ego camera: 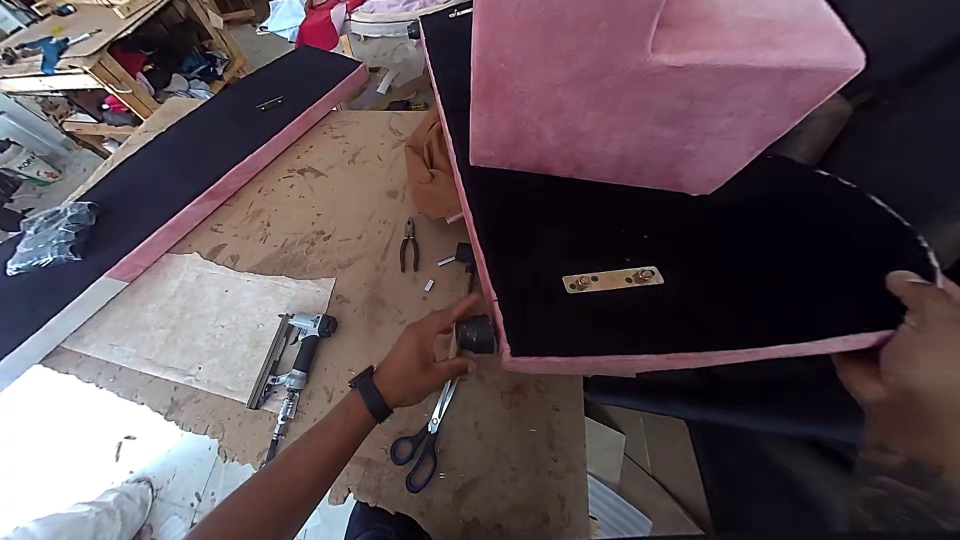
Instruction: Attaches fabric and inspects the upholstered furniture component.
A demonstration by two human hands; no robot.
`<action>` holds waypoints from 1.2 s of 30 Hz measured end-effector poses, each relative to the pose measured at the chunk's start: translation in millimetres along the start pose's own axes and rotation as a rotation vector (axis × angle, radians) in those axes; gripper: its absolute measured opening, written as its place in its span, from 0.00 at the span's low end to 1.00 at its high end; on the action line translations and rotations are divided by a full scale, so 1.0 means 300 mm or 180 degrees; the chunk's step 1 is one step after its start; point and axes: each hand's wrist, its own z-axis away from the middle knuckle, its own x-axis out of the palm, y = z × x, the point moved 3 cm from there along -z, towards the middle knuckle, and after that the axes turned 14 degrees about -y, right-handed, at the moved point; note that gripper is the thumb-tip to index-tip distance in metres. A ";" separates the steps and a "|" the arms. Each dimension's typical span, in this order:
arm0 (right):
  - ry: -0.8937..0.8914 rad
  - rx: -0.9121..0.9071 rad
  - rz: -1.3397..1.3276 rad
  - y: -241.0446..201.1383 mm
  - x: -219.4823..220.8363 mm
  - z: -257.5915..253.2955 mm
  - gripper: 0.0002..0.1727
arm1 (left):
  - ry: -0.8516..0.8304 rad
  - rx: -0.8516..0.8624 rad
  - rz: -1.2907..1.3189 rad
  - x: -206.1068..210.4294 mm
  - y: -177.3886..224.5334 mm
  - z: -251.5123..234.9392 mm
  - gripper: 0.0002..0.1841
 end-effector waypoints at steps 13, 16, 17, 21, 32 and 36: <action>0.0239 0.0100 -0.0219 0.021 -0.012 0.010 0.30 | -0.0755 -0.1497 -0.2608 0.033 0.183 -0.113 0.33; 0.0208 0.0096 -0.0319 0.025 -0.005 0.005 0.32 | -0.0475 -0.1268 -0.0542 0.008 0.134 -0.027 0.44; 0.0217 0.0101 -0.0349 0.025 -0.008 0.009 0.32 | -0.0437 -0.1259 0.0382 0.000 0.100 -0.013 0.35; 0.0259 0.0166 -0.0393 0.010 -0.006 0.009 0.33 | -0.0070 -0.1196 0.1430 0.043 0.084 -0.048 0.29; 0.0379 0.0099 -0.0382 0.008 -0.011 -0.014 0.35 | 0.2511 0.0296 0.2876 0.169 0.123 -0.083 0.32; 0.0460 0.0078 -0.0290 0.003 0.000 -0.025 0.33 | 0.2492 0.1724 0.4166 0.120 0.086 -0.208 0.37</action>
